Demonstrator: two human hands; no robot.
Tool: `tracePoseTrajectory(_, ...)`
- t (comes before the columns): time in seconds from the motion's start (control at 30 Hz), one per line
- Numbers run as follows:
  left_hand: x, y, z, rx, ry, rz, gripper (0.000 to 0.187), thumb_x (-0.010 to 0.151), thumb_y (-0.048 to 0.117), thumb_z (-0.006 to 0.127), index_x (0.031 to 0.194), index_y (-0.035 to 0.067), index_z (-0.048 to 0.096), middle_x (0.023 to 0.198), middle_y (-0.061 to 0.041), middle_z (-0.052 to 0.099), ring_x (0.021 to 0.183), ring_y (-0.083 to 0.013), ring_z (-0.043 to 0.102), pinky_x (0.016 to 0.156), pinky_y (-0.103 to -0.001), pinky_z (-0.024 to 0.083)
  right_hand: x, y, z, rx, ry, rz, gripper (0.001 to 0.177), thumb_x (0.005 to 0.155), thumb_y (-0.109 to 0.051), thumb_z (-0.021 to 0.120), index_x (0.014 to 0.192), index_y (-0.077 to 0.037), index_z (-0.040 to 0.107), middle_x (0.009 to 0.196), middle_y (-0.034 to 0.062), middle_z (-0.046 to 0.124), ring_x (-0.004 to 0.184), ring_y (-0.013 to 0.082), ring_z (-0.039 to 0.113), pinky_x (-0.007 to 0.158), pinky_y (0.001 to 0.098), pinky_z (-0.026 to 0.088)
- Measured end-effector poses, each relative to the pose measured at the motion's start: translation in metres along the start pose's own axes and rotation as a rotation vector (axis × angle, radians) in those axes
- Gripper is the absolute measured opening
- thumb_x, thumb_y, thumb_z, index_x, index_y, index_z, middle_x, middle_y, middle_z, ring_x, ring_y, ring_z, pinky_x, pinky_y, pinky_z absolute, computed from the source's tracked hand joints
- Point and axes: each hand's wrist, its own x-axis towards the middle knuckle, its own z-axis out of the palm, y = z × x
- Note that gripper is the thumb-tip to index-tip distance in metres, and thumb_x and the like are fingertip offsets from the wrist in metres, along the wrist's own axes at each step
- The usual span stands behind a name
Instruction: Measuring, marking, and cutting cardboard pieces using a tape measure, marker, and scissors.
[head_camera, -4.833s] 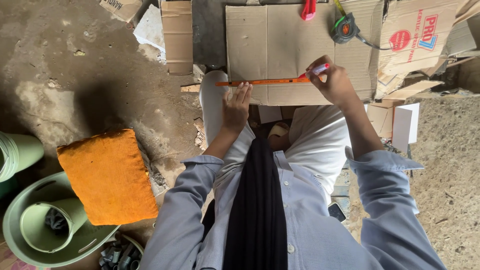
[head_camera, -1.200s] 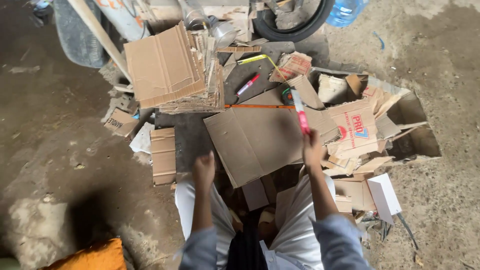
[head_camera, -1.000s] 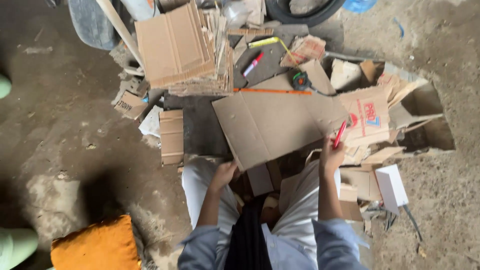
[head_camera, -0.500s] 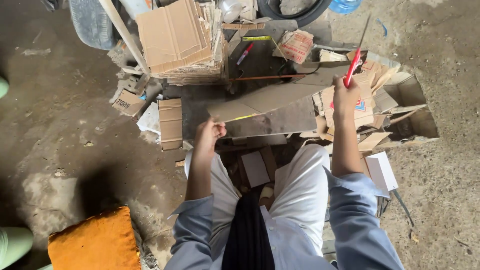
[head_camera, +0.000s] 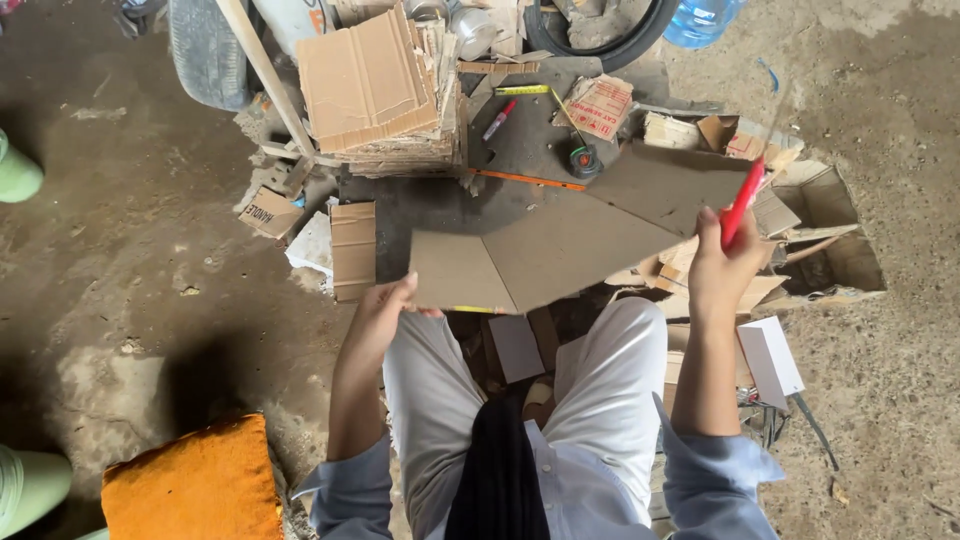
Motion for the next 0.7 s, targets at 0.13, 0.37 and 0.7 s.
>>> tracePoseTrajectory(0.13,0.039,-0.073,-0.003,0.186,-0.141,0.254,0.039,0.102,0.035,0.066,0.084,0.002,0.078,0.065,-0.008,0.069,0.072,-0.0143,0.062,0.071,-0.026,0.045,-0.014,0.034,-0.003,-0.001,-0.014,-0.046,0.011,0.108,-0.009,0.066,0.105,0.001,0.062,0.088,0.0132,0.057,0.087,0.0230,0.053,0.083,0.0341,0.041)
tracePoseTrajectory(0.37,0.109,-0.150,0.038,0.457,0.101,0.647,0.039,0.102,0.028,0.069,0.069,0.009,0.062,0.053,-0.001,0.053,0.050,-0.0144,0.053,0.063,-0.025,0.043,-0.038,0.109,0.039,-0.034,-0.176,0.218,0.022,0.107,-0.017,0.062,0.120,-0.001,0.066,0.079,0.0056,0.063,0.072,0.0133,0.056,0.068,0.0285,0.045)
tracePoseTrajectory(0.7,0.208,-0.261,0.056,0.520,0.401,0.609,0.011,0.098,0.018,0.076,0.104,0.009,0.079,0.078,-0.004,0.074,0.074,-0.0202,0.068,0.099,-0.039,0.031,-0.069,0.155,0.065,-0.054,-0.366,0.461,0.034,0.101,-0.016,0.057,0.133,-0.009,0.068,0.063,0.0014,0.062,0.052,0.0098,0.054,0.048,0.0218,0.041)
